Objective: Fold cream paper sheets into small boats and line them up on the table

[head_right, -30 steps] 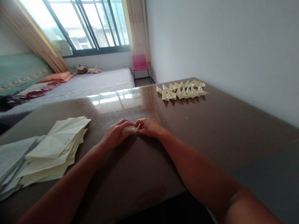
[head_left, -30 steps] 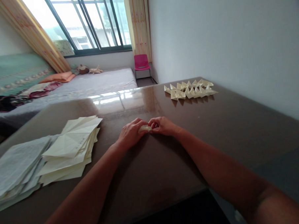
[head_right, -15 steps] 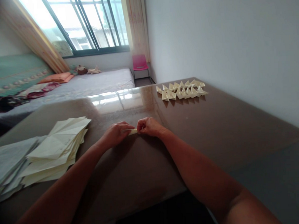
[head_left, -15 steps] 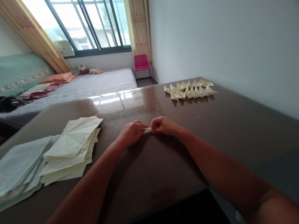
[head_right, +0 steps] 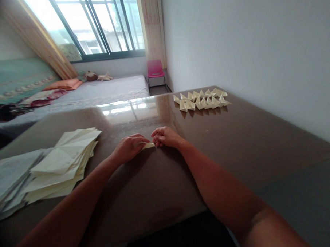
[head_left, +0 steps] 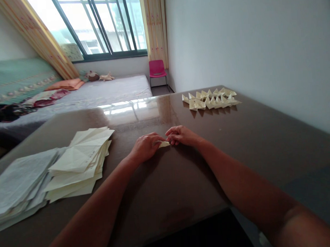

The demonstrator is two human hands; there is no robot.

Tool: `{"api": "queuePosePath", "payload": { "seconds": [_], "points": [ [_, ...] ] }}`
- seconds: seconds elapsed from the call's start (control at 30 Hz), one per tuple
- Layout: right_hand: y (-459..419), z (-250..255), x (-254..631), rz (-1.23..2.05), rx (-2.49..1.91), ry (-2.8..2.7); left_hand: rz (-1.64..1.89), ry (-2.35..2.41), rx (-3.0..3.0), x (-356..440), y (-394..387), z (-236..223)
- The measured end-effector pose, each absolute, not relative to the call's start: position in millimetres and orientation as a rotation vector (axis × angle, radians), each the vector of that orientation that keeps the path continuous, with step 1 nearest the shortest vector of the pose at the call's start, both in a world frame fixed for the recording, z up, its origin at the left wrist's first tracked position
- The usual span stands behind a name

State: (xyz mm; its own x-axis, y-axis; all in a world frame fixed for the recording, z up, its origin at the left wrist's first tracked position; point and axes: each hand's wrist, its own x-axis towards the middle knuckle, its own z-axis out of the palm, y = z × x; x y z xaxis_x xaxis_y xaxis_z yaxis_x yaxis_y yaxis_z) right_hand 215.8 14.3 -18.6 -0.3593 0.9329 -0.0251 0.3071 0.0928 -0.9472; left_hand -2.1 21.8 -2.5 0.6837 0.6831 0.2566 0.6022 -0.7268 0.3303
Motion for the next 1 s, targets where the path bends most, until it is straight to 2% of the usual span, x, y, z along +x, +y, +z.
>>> {"api": "queuePosePath", "payload": {
  "seconds": [0.23, 0.4, 0.47, 0.57, 0.8, 1.0],
  "points": [
    [21.0, -17.9, 219.2, 1.110, -1.221, -2.117, 0.559, 1.050, 2.672, -2.4, 19.4, -3.2],
    [19.1, -24.5, 208.6, 0.682, -1.239, -2.239, 0.571, 1.116, 2.640, -1.4, 20.2, -3.2],
    [19.0, -27.1, 205.1, 0.604, -1.230, -2.249, 0.574, 1.180, 2.622, -0.4, 19.8, -1.9],
    [19.6, -28.1, 204.1, 0.691, -1.232, -2.214, 0.530, 1.334, 2.582, 2.0, 18.8, 0.7],
    [12.0, -11.6, 220.4, 1.142, -1.063, -2.155, 0.504, 1.435, 2.492, 5.6, 18.1, 2.0],
    [4.4, -7.9, 215.8, 0.939, -1.150, -2.180, 0.522, 1.381, 2.493, 4.6, 18.2, 1.9]
  ]
}}
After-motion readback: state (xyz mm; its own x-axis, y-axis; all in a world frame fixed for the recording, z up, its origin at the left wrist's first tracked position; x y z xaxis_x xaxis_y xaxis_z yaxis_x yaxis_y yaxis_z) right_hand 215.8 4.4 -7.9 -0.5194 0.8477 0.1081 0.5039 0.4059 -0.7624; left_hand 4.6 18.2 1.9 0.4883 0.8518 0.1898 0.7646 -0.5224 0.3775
